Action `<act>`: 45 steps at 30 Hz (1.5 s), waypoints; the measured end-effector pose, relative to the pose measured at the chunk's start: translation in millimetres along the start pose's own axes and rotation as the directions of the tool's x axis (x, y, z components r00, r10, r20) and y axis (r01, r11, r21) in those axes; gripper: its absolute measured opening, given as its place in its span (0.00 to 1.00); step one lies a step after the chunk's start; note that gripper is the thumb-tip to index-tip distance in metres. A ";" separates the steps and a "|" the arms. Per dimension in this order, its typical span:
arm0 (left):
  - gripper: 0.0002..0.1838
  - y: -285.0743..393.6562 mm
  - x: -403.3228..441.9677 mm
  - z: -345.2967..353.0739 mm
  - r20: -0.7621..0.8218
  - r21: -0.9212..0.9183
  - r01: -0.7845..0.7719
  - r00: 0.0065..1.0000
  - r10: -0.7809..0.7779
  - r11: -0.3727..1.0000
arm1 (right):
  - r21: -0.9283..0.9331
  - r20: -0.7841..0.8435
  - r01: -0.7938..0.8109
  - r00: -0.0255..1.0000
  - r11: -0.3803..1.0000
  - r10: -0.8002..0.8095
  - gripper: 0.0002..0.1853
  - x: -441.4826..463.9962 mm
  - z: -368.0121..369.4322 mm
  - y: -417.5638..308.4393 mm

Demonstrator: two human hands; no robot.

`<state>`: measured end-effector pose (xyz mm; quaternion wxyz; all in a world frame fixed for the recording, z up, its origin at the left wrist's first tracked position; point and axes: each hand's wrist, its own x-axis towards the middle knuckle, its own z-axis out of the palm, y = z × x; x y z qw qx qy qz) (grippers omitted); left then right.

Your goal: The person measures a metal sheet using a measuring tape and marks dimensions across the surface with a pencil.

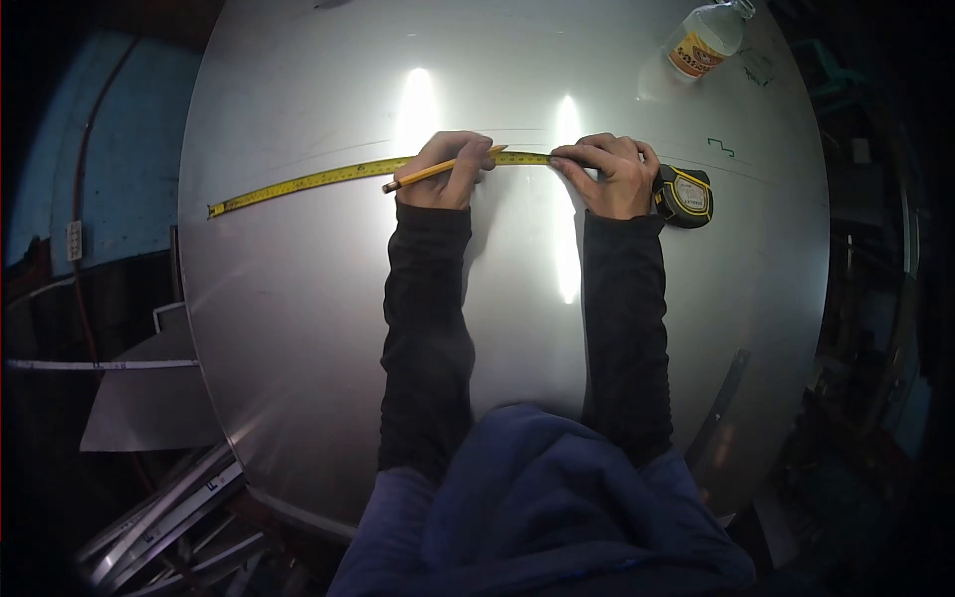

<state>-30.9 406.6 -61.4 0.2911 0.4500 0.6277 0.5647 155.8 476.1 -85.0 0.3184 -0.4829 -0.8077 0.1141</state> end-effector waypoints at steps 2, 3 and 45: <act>0.10 -0.9 0.0 2.0 -0.019 -0.083 0.085 0.996 -0.087 0.993 | 0.025 0.012 0.011 1.000 1.000 -0.012 0.06 -2.0 -2.0 0.7; 0.10 -0.7 1.6 2.4 -0.049 -0.173 0.158 0.984 -0.169 0.972 | 0.024 0.007 0.010 1.000 1.000 -0.010 0.06 -1.0 -2.9 -0.1; 0.18 -10.0 -3.6 12.8 -0.011 0.194 -0.050 0.999 0.053 0.980 | -0.001 -0.032 0.030 0.999 1.000 -0.030 0.04 -3.2 -2.6 -5.1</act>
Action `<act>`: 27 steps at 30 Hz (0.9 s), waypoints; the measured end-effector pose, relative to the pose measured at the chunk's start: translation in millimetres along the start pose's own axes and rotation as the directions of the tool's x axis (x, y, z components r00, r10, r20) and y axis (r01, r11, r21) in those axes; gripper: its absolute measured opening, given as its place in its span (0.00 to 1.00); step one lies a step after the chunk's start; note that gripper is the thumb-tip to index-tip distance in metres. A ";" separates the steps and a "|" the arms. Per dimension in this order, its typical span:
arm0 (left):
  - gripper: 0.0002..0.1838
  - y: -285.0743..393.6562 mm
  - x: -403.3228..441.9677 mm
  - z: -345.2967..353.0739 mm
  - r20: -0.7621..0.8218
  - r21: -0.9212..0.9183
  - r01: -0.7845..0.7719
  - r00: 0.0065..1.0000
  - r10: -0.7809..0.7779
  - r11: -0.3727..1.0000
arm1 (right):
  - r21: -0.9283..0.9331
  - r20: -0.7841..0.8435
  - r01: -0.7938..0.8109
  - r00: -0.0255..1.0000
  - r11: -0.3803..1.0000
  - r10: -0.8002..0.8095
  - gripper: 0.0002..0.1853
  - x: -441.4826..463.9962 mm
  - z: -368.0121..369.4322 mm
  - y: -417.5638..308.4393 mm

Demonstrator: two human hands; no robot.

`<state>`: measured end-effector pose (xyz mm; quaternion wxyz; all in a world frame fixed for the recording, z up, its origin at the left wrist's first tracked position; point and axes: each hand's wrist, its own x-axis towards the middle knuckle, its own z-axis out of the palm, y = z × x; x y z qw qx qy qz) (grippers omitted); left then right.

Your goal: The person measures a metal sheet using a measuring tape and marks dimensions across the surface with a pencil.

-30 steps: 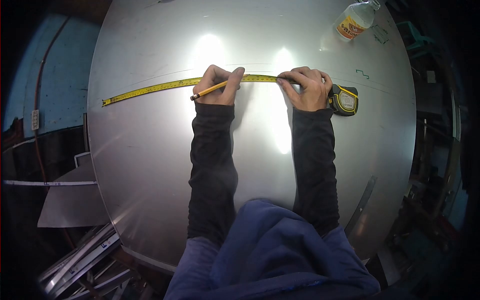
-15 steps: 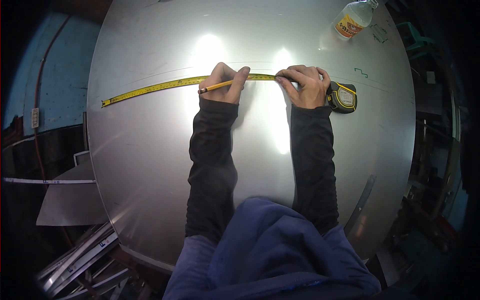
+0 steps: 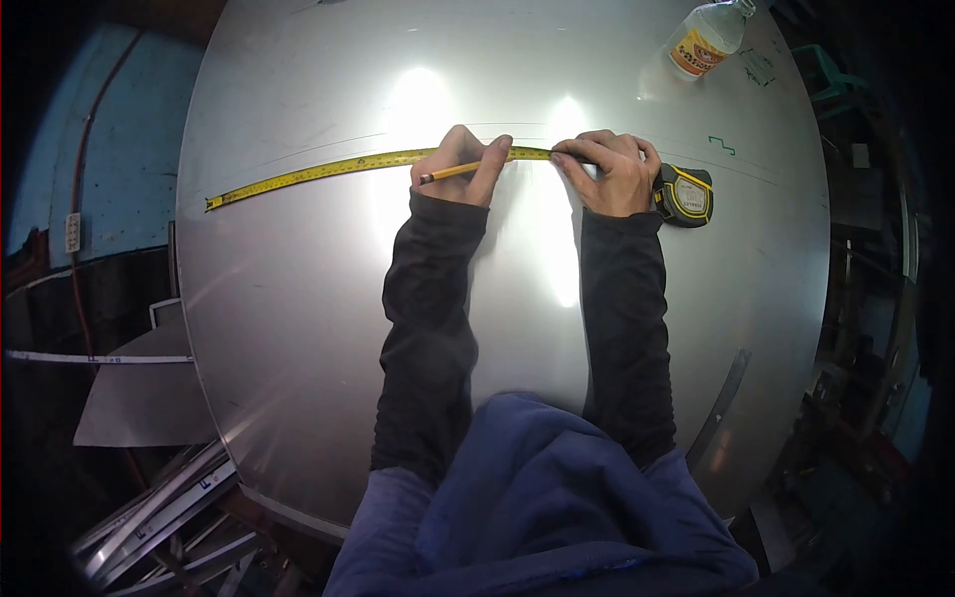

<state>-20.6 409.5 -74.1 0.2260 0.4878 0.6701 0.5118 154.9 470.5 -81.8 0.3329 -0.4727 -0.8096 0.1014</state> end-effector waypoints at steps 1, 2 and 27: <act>0.18 3.4 0.0 0.0 0.003 0.028 -0.022 1.000 0.022 0.999 | -0.005 0.002 0.002 1.000 1.000 -0.002 0.04 0.0 0.4 0.5; 0.18 5.2 0.1 0.1 0.007 0.055 -0.045 0.999 0.045 0.997 | -0.011 0.002 0.004 1.000 1.000 -0.004 0.04 0.1 0.7 0.9; 0.16 7.8 3.7 -4.9 0.133 0.148 -0.032 0.991 0.013 0.989 | 0.010 0.005 -0.016 1.000 1.000 0.016 0.03 0.9 1.2 0.7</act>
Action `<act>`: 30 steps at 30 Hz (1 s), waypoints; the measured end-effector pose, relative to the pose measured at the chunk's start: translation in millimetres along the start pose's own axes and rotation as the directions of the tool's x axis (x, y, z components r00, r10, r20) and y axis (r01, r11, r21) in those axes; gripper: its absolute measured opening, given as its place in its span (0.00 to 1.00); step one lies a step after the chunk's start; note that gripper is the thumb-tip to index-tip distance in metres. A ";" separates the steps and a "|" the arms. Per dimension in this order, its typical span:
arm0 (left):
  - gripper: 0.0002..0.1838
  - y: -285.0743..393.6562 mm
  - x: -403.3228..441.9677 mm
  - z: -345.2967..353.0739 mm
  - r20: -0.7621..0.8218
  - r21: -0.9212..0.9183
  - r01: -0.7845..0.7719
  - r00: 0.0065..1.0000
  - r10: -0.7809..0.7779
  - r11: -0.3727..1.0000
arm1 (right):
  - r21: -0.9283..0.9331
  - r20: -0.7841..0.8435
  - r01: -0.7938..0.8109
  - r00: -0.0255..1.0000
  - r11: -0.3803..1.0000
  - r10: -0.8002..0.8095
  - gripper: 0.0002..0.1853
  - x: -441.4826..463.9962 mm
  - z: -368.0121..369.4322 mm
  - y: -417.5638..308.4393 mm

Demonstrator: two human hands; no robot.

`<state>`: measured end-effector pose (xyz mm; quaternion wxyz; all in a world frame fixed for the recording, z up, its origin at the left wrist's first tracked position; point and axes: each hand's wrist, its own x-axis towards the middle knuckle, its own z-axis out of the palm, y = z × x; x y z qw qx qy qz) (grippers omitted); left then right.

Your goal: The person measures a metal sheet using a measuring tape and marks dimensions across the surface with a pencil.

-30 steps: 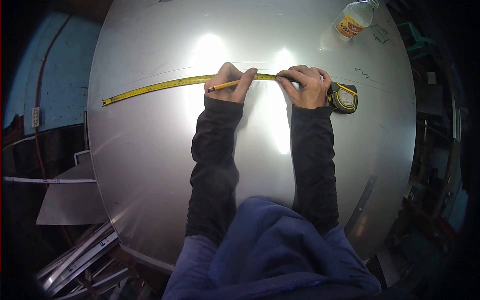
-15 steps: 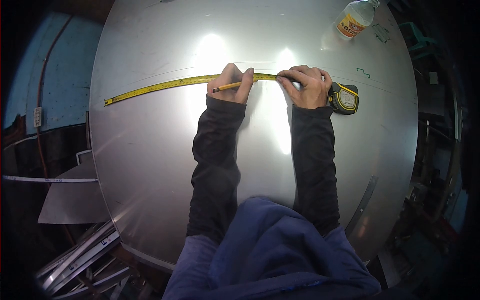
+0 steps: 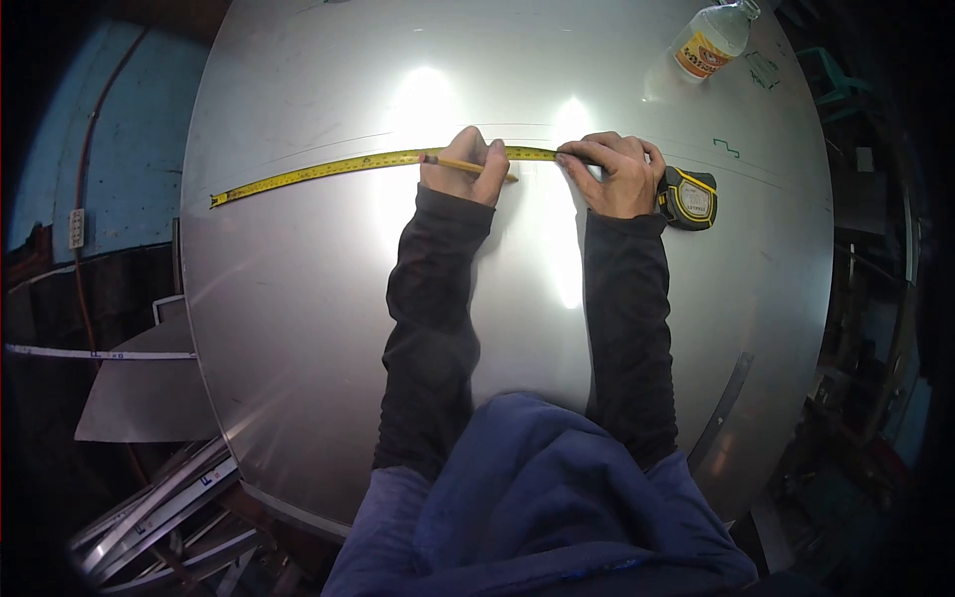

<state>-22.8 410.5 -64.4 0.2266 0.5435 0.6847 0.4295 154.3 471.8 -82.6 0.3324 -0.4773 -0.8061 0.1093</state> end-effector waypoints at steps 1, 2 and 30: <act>0.17 -3.9 0.1 5.0 -0.053 -0.109 0.017 0.998 -0.023 0.994 | -0.001 0.007 -0.003 1.000 1.000 0.003 0.03 0.2 -0.1 0.1; 0.18 -6.5 -0.8 8.3 -0.100 -0.217 0.030 0.994 -0.053 0.976 | -0.001 0.015 -0.008 1.000 1.000 0.008 0.03 -0.8 -0.1 0.1; 0.17 -14.2 -2.4 -2.2 -0.131 -0.233 0.071 0.986 -0.104 0.970 | -0.011 0.090 0.002 0.996 1.000 -0.001 0.05 0.4 -5.7 -1.9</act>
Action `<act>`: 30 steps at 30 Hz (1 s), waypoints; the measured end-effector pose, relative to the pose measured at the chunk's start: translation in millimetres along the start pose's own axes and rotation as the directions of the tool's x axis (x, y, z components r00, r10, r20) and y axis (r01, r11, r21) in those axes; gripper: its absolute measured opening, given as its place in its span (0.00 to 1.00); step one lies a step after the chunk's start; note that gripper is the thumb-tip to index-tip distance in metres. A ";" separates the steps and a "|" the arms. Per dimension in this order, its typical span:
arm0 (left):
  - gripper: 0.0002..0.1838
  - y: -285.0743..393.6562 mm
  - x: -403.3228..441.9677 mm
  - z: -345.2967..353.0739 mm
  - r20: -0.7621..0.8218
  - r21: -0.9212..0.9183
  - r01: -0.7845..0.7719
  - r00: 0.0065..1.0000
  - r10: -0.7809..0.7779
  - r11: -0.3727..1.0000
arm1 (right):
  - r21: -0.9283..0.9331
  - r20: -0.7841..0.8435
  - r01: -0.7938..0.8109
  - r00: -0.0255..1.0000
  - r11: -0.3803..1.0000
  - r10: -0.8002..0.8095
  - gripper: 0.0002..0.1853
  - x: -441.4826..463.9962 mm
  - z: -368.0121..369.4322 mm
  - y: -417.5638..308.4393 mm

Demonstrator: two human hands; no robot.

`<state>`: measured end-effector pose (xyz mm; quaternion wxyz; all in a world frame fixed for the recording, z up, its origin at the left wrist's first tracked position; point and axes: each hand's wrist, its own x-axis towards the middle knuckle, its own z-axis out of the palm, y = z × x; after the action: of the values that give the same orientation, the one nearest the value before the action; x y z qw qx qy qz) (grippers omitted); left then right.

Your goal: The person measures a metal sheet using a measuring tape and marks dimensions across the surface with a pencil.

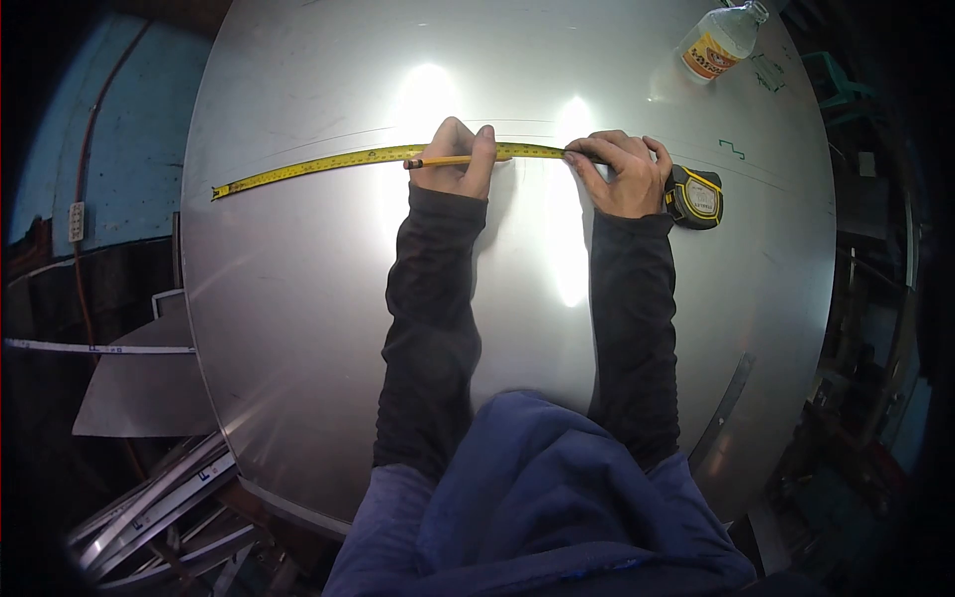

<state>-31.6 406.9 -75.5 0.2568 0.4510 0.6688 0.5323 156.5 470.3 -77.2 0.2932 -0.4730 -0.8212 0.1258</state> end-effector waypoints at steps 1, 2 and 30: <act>0.17 1.0 -0.2 0.0 -0.001 0.000 -0.001 1.000 0.001 1.000 | -0.004 -0.002 0.001 1.000 1.000 -0.001 0.05 0.1 0.5 0.5; 0.17 2.9 -1.0 0.0 0.000 -0.009 0.006 1.000 -0.006 1.000 | -0.008 -0.003 0.000 1.000 1.000 0.000 0.05 -0.3 0.9 0.5; 0.17 8.2 -0.8 -0.5 0.023 0.161 -0.099 0.995 0.097 0.982 | -0.005 -0.014 0.017 1.000 1.000 -0.017 0.05 -0.3 1.5 3.5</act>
<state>-28.9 406.2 -67.7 0.1978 0.5068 0.6848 0.4848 158.1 472.0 -80.2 0.2990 -0.4678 -0.8233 0.1178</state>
